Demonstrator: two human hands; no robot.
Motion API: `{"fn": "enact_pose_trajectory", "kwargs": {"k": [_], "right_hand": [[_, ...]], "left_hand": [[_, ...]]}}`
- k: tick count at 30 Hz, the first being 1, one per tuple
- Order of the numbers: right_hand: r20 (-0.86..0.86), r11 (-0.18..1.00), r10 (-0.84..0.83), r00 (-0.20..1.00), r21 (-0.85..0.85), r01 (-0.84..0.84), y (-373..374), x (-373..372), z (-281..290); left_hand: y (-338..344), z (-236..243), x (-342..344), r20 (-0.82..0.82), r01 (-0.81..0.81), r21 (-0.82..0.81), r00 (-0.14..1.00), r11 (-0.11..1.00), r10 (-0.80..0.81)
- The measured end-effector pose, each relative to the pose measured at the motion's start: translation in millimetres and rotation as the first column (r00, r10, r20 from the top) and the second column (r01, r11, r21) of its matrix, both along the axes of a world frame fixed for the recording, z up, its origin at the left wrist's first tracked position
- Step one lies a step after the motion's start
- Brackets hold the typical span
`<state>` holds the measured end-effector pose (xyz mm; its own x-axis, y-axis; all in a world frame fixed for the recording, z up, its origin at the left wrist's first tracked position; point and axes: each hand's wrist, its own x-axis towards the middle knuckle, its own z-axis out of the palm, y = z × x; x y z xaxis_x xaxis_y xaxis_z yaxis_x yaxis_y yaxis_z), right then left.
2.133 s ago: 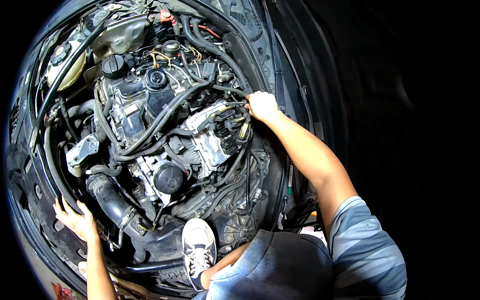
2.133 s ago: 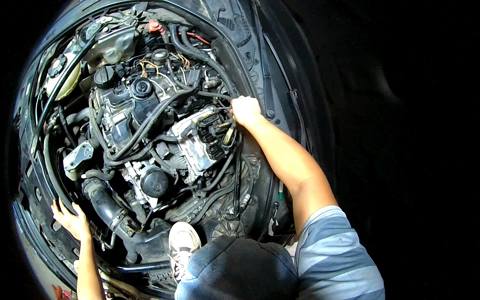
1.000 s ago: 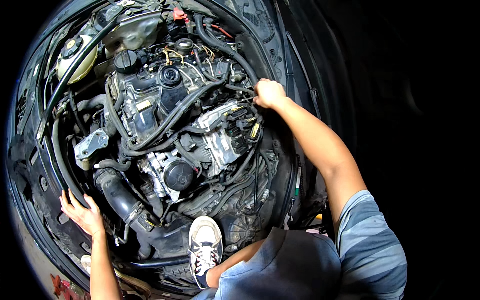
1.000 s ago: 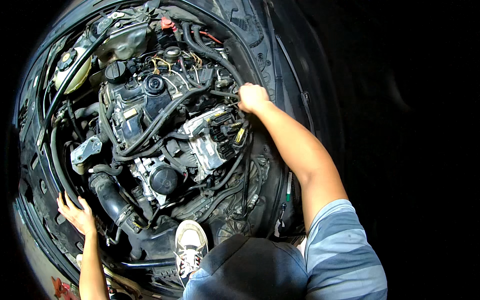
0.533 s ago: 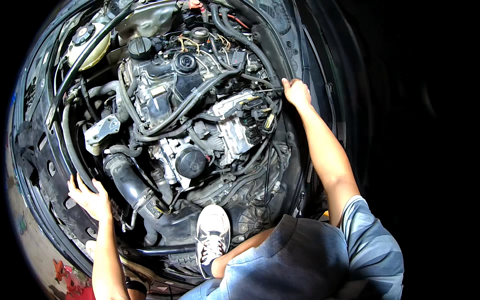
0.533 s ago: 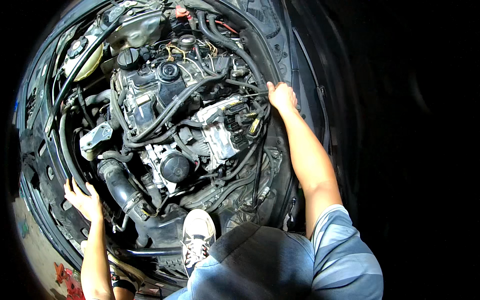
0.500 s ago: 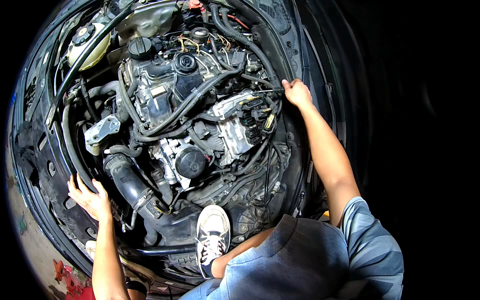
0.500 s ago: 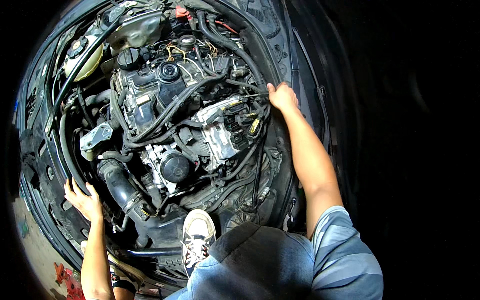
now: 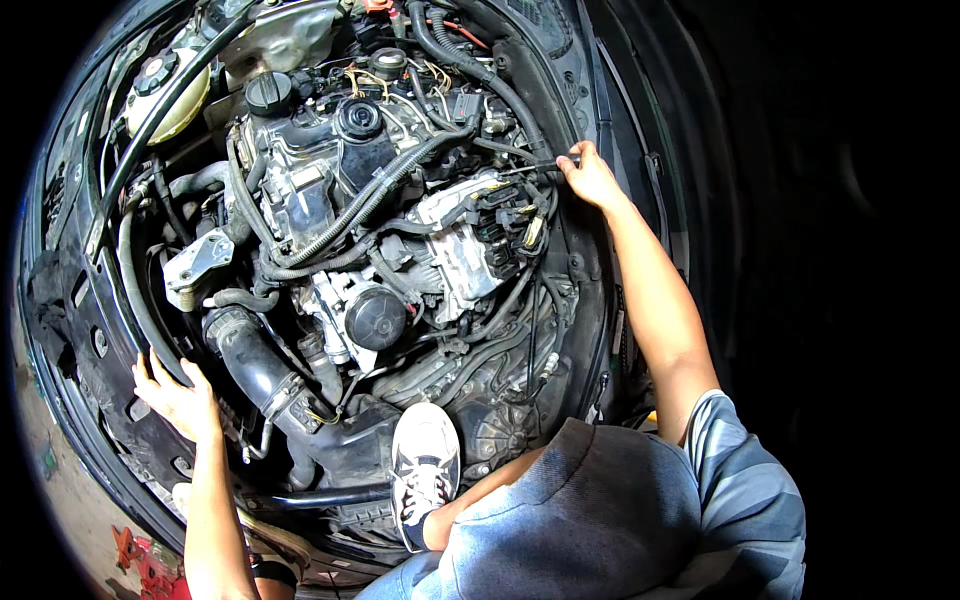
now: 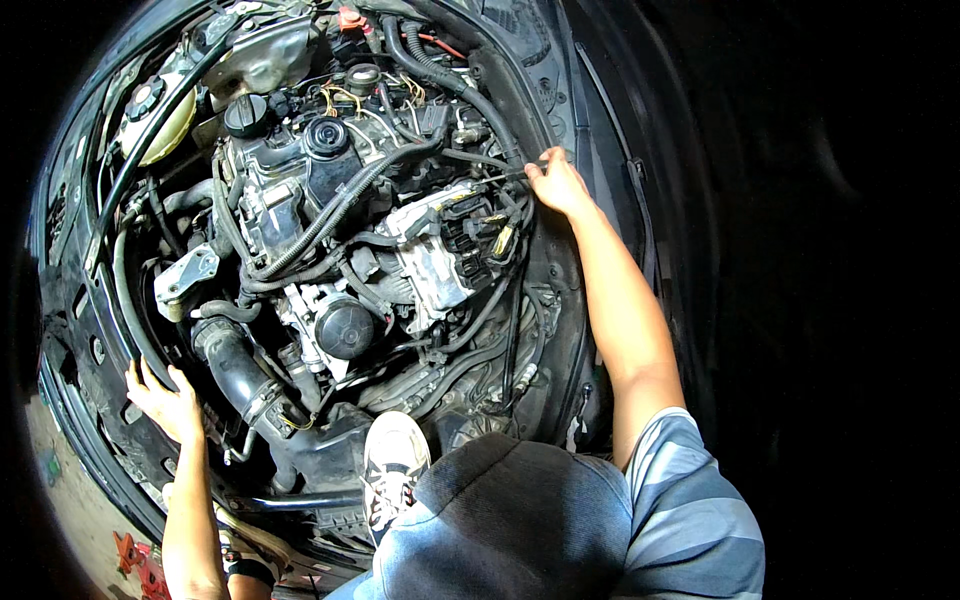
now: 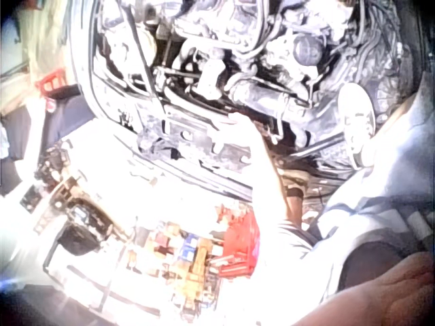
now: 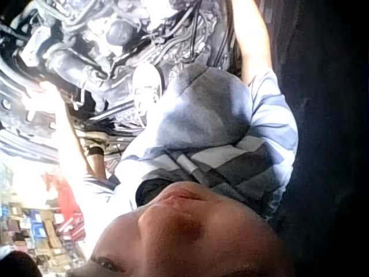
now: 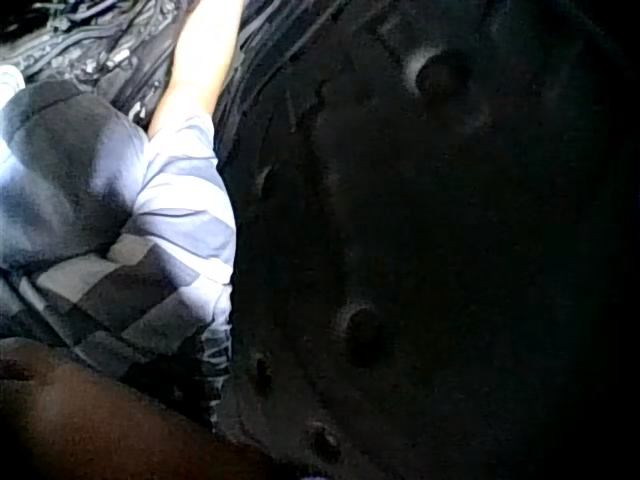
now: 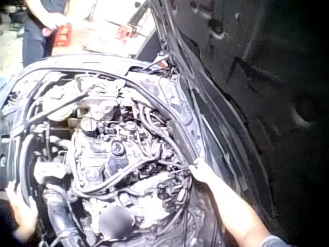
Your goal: The person works on a car engine with the hood open, using a wrench to tighten bolts on the engine block. Another person assists by holding parts and handing over tools. The recorder manipulates hoses and engine components while another person helps secure the assembly.
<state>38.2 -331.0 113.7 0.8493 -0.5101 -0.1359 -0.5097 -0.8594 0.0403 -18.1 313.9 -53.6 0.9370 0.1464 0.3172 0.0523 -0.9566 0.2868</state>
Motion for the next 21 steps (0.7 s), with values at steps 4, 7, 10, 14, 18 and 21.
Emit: {"fn": "enact_pose_trajectory", "kwargs": {"k": [4, 7, 10, 14, 18, 21], "right_hand": [[-0.085, 0.978, -0.161, 0.983, -0.147, 0.148, 36, 18, 15], [-0.135, 0.958, -0.262, 0.956, -0.158, 0.241, 46, 27, 17], [0.016, 0.996, 0.086, 0.996, 0.014, -0.086, 3, 16, 4], [-0.202, 0.976, -0.118, 0.972, -0.203, 0.076, 31, 27, 9], [-0.144, 0.995, -0.028, 0.989, -0.094, 0.014, 9, 17, 4], [-0.010, 0.983, 0.163, 0.987, -0.082, -0.163, -20, 13, -6]], "left_hand": [[3, -1, -1, -0.009, -0.002, 0.076, 1.000, 0.997, 0.003], [6, -1, -2, 0.012, 0.001, 0.043, 1.000, 0.999, -0.001], [-2, 0, 0, -0.007, -0.016, -0.018, 1.000, 1.000, 0.016], [8, 7, -1, -0.068, -0.027, 0.016, 0.997, 1.000, 0.028], [4, 8, 1, -0.092, -0.034, -0.015, 0.995, 0.999, 0.032], [3, 5, 1, -0.086, -0.038, -0.052, 0.996, 0.998, 0.034]]}}
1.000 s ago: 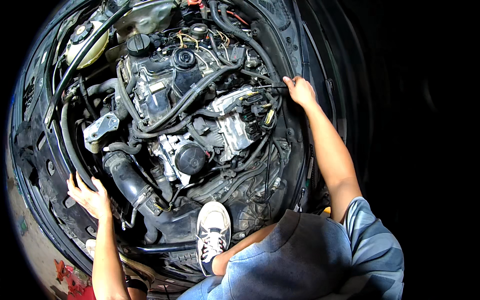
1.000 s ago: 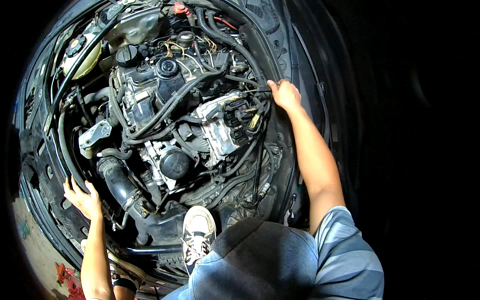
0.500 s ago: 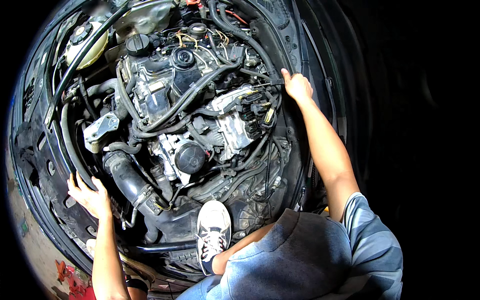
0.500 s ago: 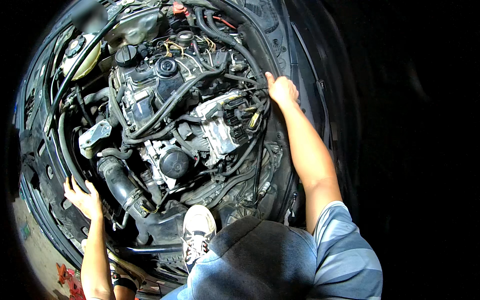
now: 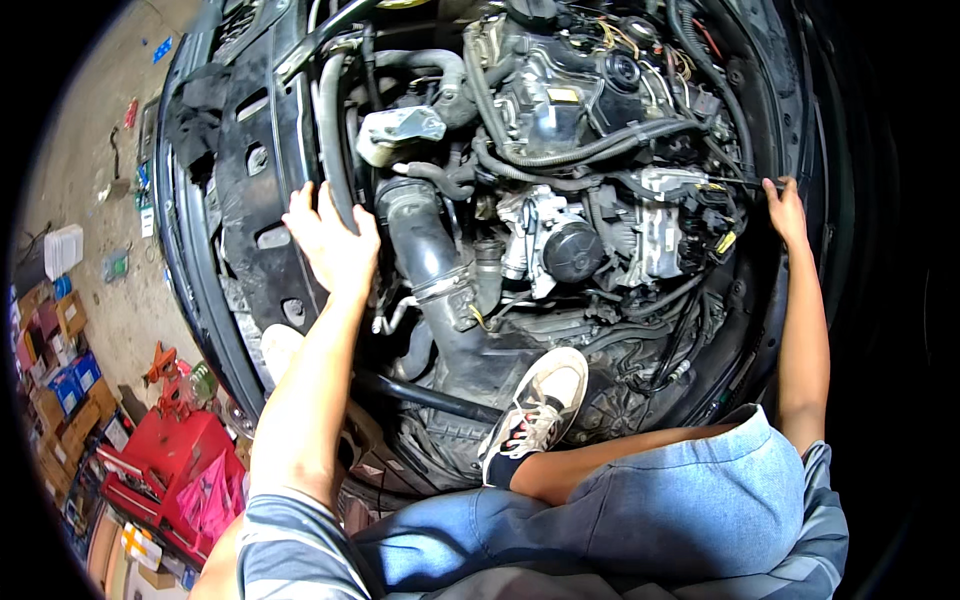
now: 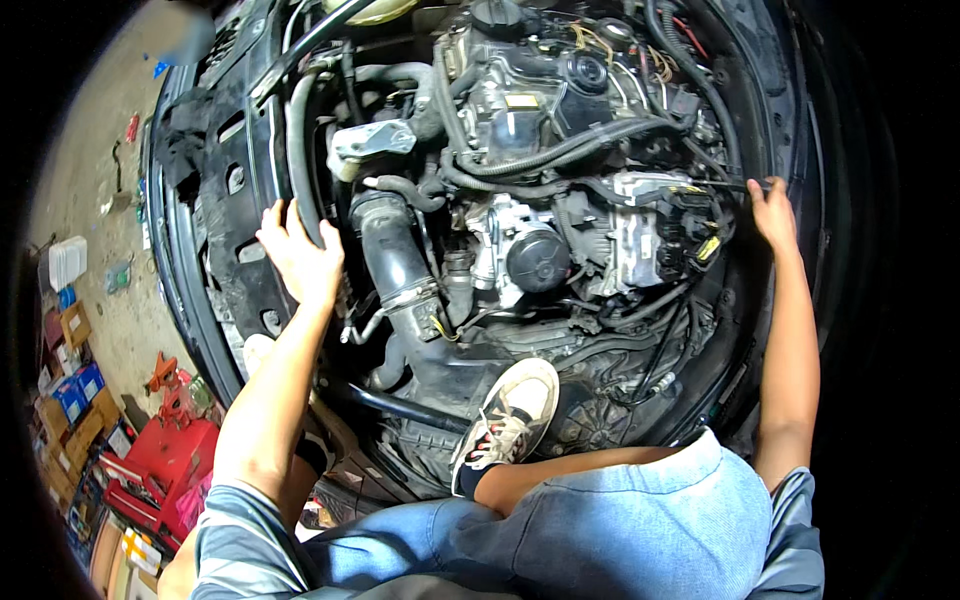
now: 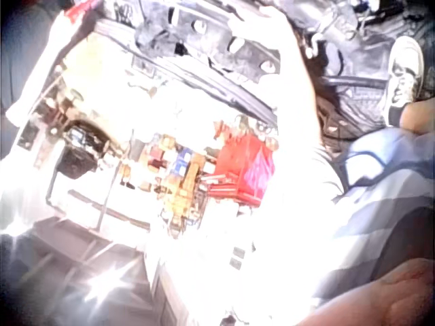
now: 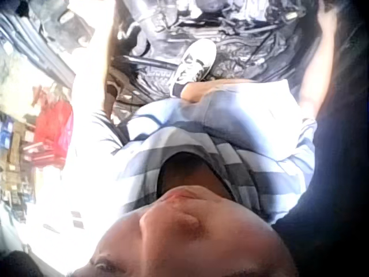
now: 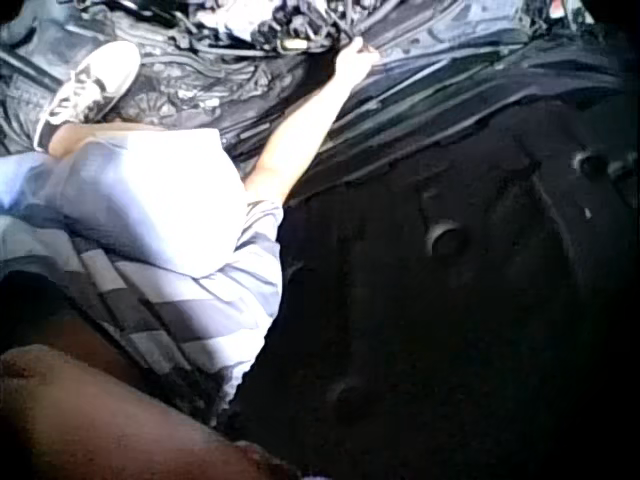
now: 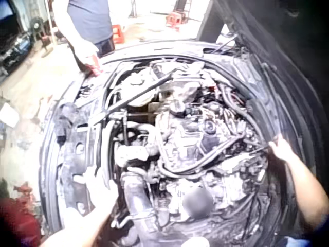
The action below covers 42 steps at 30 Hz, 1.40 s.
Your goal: The person works on a car engine with the hood open, using a wrench to tighten bolts on the engine block. Another person assists by holding parts and handing over tools. The recorder manipulates hoses and engine components while another person helps secure the assembly.
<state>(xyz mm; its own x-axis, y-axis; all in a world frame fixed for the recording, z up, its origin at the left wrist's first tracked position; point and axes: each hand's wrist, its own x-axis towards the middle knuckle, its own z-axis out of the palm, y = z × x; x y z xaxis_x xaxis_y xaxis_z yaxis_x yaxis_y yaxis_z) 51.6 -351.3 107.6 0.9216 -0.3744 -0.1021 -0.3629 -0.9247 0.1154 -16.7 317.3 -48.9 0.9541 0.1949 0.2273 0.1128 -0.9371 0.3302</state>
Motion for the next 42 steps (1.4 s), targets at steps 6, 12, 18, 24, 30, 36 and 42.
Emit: {"fn": "enact_pose_trajectory", "kwargs": {"k": [6, 12, 18, 24, 30, 36, 42], "right_hand": [[-0.011, 0.995, -0.073, 0.997, -0.068, 0.072, 6, 1, 1], [-0.183, 0.950, -0.267, 0.946, -0.214, 0.227, 50, 12, 9], [-0.117, 0.997, -0.047, 0.992, -0.063, 0.040, 24, 5, 2], [0.037, 0.993, -0.111, 0.993, -0.025, 0.112, 3, 6, -4], [-0.069, 0.939, -0.314, 0.947, -0.171, 0.298, 38, 16, 4], [-0.011, 0.998, 0.059, 0.998, 0.024, -0.058, -3, 5, -2], [-0.092, 0.941, -0.310, 0.946, -0.171, 0.292, 26, 7, 3]], "left_hand": [[3, -1, -1, -0.021, -0.020, 0.019, 1.000, 1.000, 0.020], [7, 2, -8, -0.022, -0.019, 0.039, 1.000, 0.999, 0.020], [6, 0, -5, -0.027, -0.018, 0.022, 0.999, 1.000, 0.019], [0, -1, 0, 0.051, -0.002, 0.018, 0.999, 1.000, 0.001], [4, -2, -5, 0.045, -0.006, 0.042, 0.999, 0.999, 0.004], [2, -9, 0, 0.072, 0.010, 0.035, 0.997, 0.999, -0.012], [0, -3, -3, 0.042, -0.002, 0.004, 0.999, 1.000, 0.002]]}}
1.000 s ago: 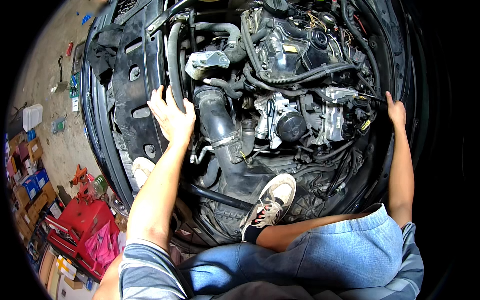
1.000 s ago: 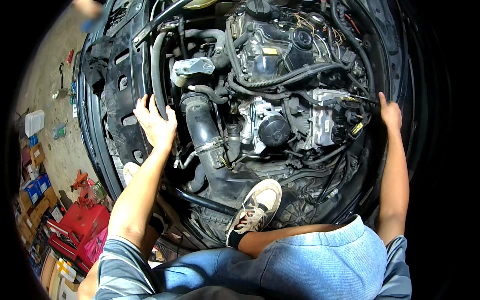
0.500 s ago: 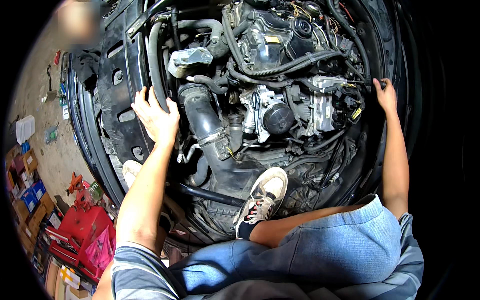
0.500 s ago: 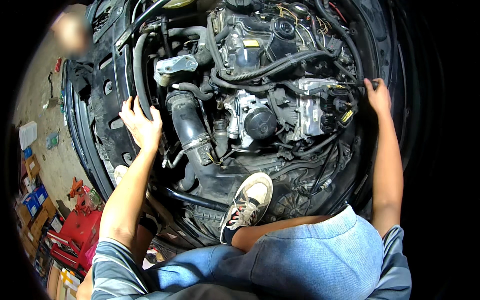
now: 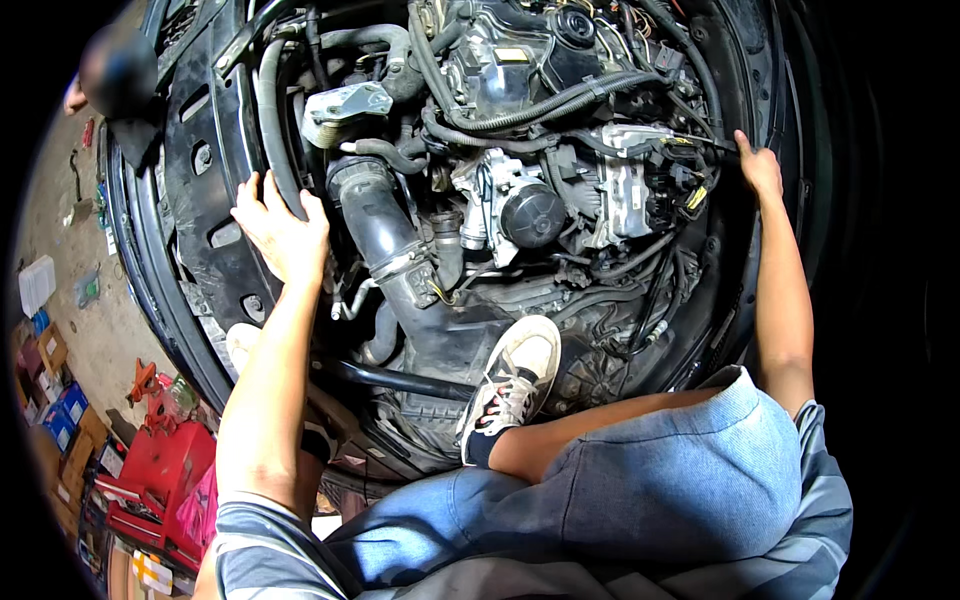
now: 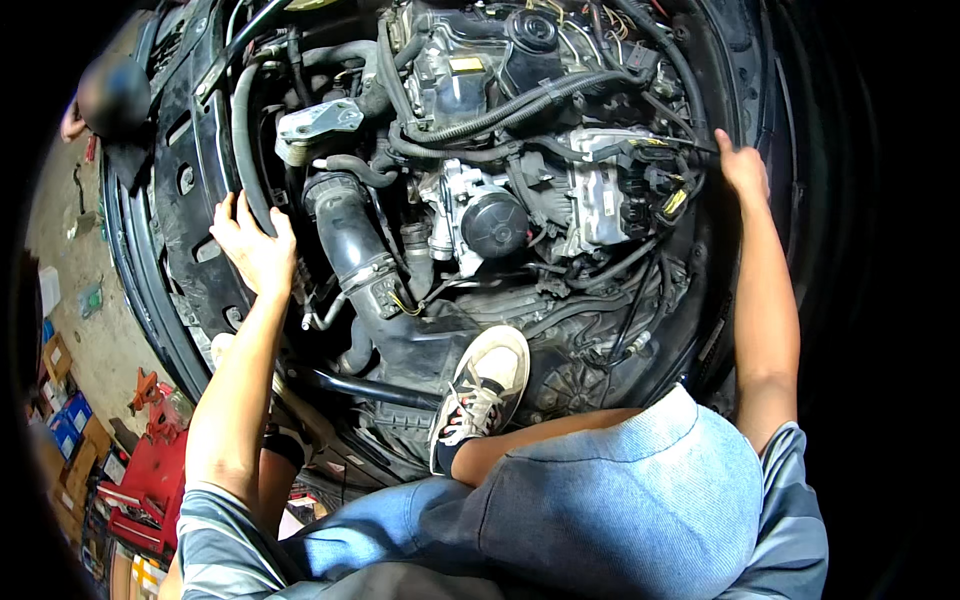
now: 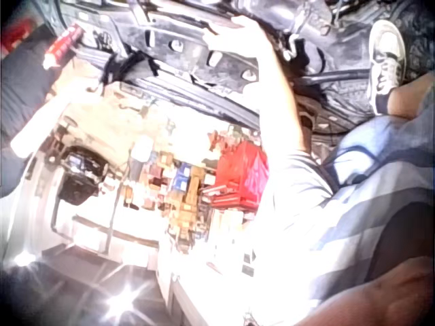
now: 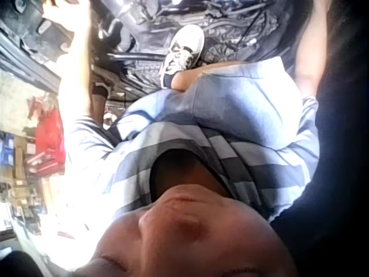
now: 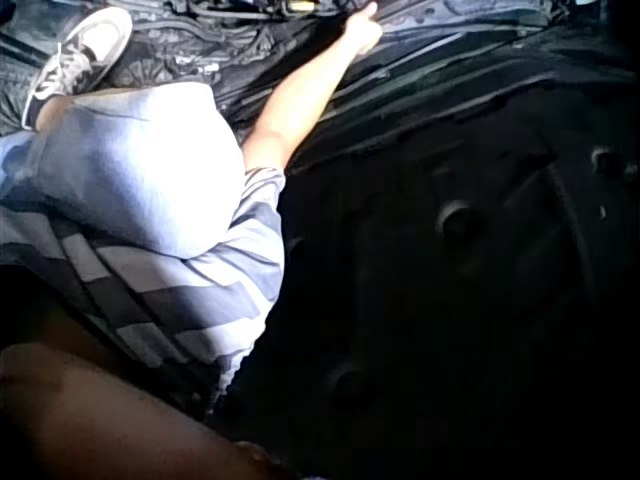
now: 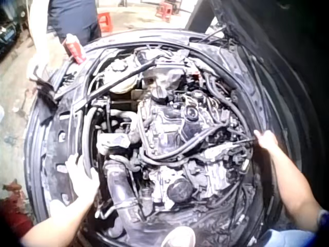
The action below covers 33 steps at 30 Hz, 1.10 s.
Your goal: The person works on a car engine with the hood open, using a wrench to tighten bolts on the engine block. Another person assists by holding parts and handing over tools. The recorder manipulates hoses and engine components while another person helps secure the assembly.
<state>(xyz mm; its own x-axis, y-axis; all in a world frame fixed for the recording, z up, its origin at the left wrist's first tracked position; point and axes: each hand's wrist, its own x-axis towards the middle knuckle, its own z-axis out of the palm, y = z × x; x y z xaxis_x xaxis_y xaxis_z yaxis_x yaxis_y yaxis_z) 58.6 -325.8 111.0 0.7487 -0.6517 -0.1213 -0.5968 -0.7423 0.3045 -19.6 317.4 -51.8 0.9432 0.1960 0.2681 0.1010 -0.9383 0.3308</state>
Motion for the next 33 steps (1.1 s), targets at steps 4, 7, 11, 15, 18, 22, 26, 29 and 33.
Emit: {"fn": "enact_pose_trajectory", "kwargs": {"k": [4, 7, 11, 15, 18, 22, 26, 29, 33], "right_hand": [[-0.062, 0.930, 0.367, 0.928, 0.037, -0.365, 33, -8, 1], [0.036, 0.997, -0.010, 0.999, 0.080, 0.007, -15, -3, 1], [-0.013, 0.983, 0.134, 0.991, 0.124, -0.132, -14, -4, 1], [-0.202, 0.744, 0.666, 0.718, 0.127, -0.656, 39, 0, 19], [-0.196, 0.975, 0.215, 0.957, 0.096, -0.199, -12, 26, 16], [-0.151, 0.970, -0.094, 0.984, 0.210, 0.125, -12, 25, 5], [-0.532, 0.543, 0.773, 0.346, 0.273, -0.794, 51, 18, 34], [-0.434, 0.847, 0.531, 0.728, 0.244, -0.473, -2, 28, 17], [-0.473, 0.628, -0.380, 0.795, 0.499, 0.597, 17, 36, 13]], "left_hand": [[14, -8, -7, 0.027, 0.011, 0.067, 1.000, 0.998, -0.013], [0, -5, 1, 0.025, 0.017, 0.022, 1.000, 1.000, -0.018], [4, -3, 0, 0.006, 0.008, 0.038, 1.000, 0.999, -0.009], [9, -6, -6, -0.001, 0.004, 0.055, 1.000, 0.998, -0.004], [1, -12, 2, 0.036, 0.016, 0.032, 0.999, 0.999, -0.017], [3, -4, -1, 0.010, -0.011, 0.031, 1.000, 0.999, 0.011], [10, -2, -4, 0.043, 0.008, 0.107, 0.999, 0.994, -0.013], [1, -3, 1, 0.047, 0.012, 0.068, 0.999, 0.998, -0.015], [9, 3, -2, 0.029, 0.019, 0.081, 0.999, 0.997, -0.021]]}}
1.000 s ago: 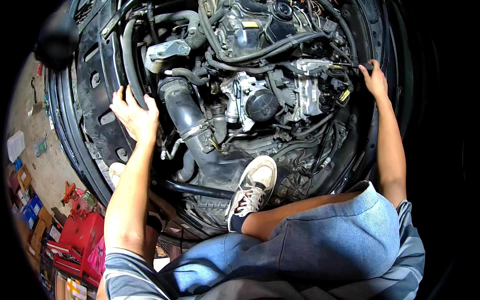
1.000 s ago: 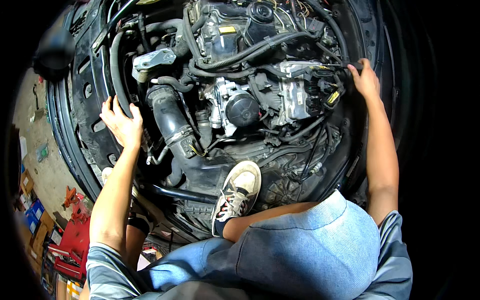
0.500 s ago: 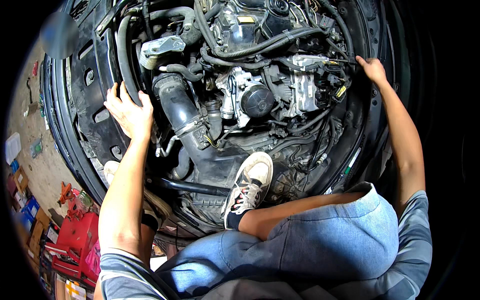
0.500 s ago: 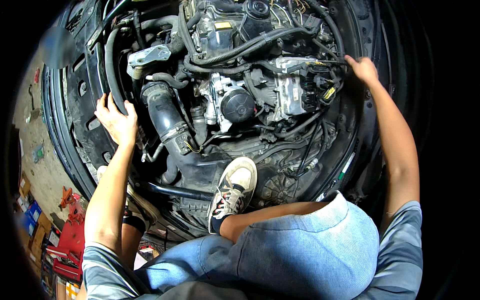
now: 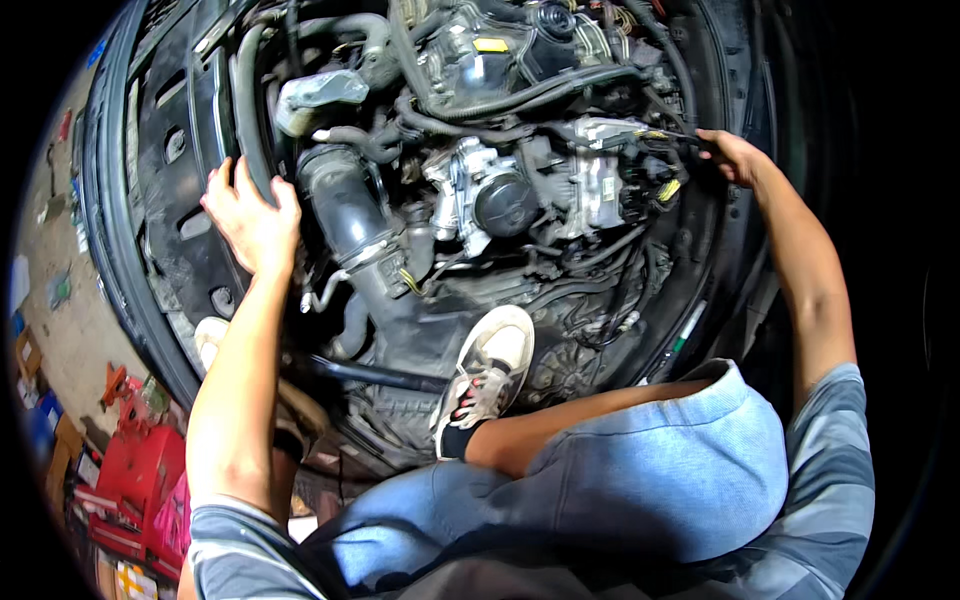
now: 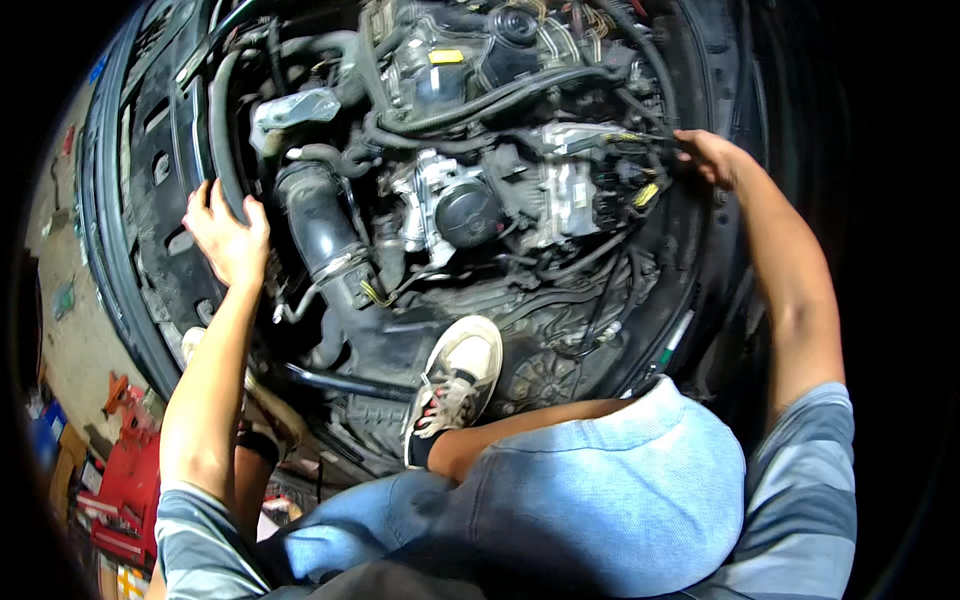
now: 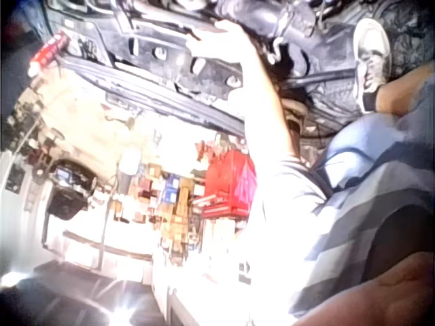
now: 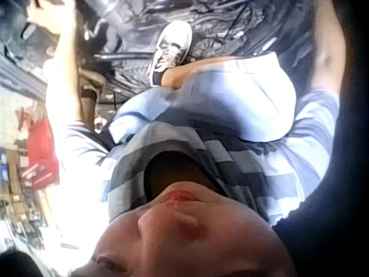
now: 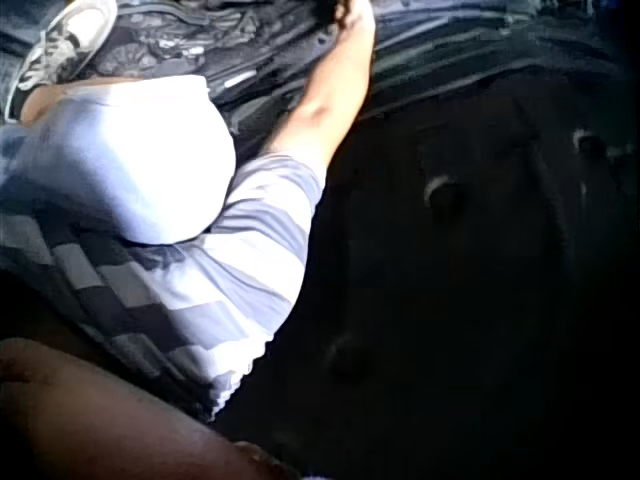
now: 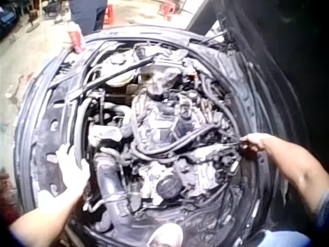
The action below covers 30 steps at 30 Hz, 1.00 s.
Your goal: The person works on a car engine with the hood open, using a wrench to tighten bolts on the engine block. Another person assists by holding parts and handing over tools. The recorder manipulates hoses and engine components while another person helps secure the assembly.
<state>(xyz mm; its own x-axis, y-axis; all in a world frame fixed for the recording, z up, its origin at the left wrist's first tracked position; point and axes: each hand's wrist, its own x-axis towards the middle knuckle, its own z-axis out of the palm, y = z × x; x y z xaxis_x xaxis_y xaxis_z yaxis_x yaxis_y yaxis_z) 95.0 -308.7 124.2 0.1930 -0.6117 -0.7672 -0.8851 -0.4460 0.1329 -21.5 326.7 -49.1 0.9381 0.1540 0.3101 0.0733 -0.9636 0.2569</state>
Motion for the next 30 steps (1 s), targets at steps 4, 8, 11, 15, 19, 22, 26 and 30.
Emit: {"fn": "enact_pose_trajectory", "kwargs": {"k": [4, 8, 11, 15, 19, 22, 26, 30], "right_hand": [[-0.030, 0.069, 0.996, 0.086, -0.372, -0.926, -9, 4, 1], [-0.180, -0.266, 0.950, -0.254, -0.049, -0.963, 44, 13, 13], [-0.055, 0.510, 0.811, 0.583, -0.424, -0.749, -5, 16, -8], [0.088, 0.941, 0.253, 0.963, -0.253, -0.224, -19, 8, -25], [0.076, -0.367, 0.918, -0.388, -0.203, -0.908, 19, 10, 20], [-0.011, -0.518, 0.855, -0.518, 0.006, -0.855, 20, 19, 24], [0.081, 0.606, 0.787, 0.611, -0.282, -0.743, 13, 18, 0], [0.295, 0.977, -0.088, 0.952, -0.161, 0.140, 1, 9, -11]], "left_hand": [[-5, 3, 4, 0.018, 0.024, -0.003, 1.000, 1.000, -0.024], [3, -8, -2, 0.000, 0.005, -0.009, 1.000, 1.000, -0.005], [-8, -9, 5, -0.003, 0.000, -0.019, 1.000, 1.000, 0.000], [-4, -6, 3, -0.007, -0.011, 0.003, 1.000, 1.000, 0.011], [-3, -5, 0, -0.019, -0.015, -0.008, 1.000, 1.000, 0.015], [-3, -7, 1, -0.008, -0.009, -0.001, 1.000, 1.000, 0.009], [-5, -10, 3, -0.003, -0.005, -0.009, 1.000, 1.000, 0.005], [-6, -7, 3, -0.010, -0.015, -0.008, 1.000, 1.000, 0.015]]}}
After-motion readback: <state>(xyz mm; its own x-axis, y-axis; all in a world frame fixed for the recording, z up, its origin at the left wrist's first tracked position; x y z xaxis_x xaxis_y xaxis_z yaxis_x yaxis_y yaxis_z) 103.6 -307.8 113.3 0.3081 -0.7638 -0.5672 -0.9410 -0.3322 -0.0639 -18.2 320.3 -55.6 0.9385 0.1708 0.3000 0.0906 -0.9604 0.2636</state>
